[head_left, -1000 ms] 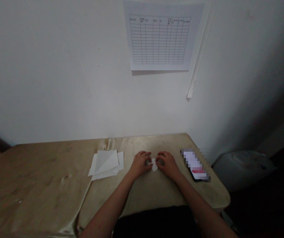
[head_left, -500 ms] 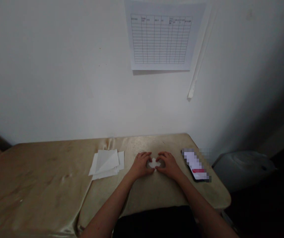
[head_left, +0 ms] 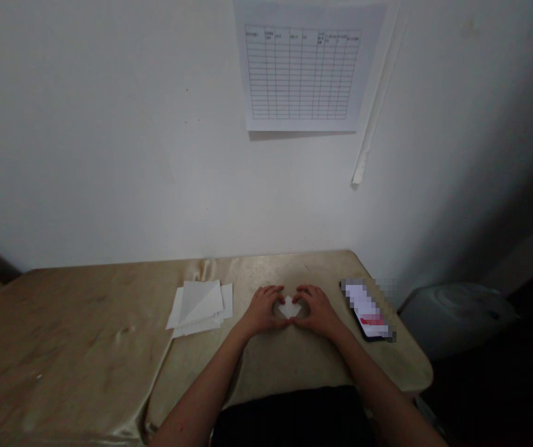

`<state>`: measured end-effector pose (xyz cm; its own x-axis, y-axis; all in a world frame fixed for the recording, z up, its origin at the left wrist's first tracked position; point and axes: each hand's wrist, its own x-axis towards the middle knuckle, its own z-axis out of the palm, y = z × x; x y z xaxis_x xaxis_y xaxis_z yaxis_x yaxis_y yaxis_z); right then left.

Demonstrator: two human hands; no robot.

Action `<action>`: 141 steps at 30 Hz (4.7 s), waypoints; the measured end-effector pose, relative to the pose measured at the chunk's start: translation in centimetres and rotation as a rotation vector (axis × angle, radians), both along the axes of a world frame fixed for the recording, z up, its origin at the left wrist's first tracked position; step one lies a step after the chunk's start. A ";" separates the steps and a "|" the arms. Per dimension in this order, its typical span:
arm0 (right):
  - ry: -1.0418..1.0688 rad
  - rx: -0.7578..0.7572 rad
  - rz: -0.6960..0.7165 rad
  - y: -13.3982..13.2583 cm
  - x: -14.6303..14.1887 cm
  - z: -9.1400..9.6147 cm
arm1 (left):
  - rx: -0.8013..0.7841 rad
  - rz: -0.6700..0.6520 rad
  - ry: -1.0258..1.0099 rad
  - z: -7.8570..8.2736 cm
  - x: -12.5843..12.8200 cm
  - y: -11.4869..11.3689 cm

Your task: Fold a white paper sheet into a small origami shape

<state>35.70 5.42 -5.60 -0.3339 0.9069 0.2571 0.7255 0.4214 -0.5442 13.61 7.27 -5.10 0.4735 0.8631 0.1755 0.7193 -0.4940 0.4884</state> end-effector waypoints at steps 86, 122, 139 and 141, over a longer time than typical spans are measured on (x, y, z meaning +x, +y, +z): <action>0.017 0.080 0.007 0.2 0.0 -0.5 | 0.050 -0.034 -0.085 -0.7 -1.0 1.5; 0.072 0.070 0.005 0.3 0.2 -0.8 | 0.071 0.057 -0.249 -0.1 -0.1 0.6; 0.352 0.187 -0.084 0.8 0.6 -0.3 | 0.203 0.103 -0.283 0.0 -0.1 0.6; 0.348 0.238 -0.128 0.8 0.8 -0.2 | 0.212 0.135 -0.289 -0.1 -0.2 0.7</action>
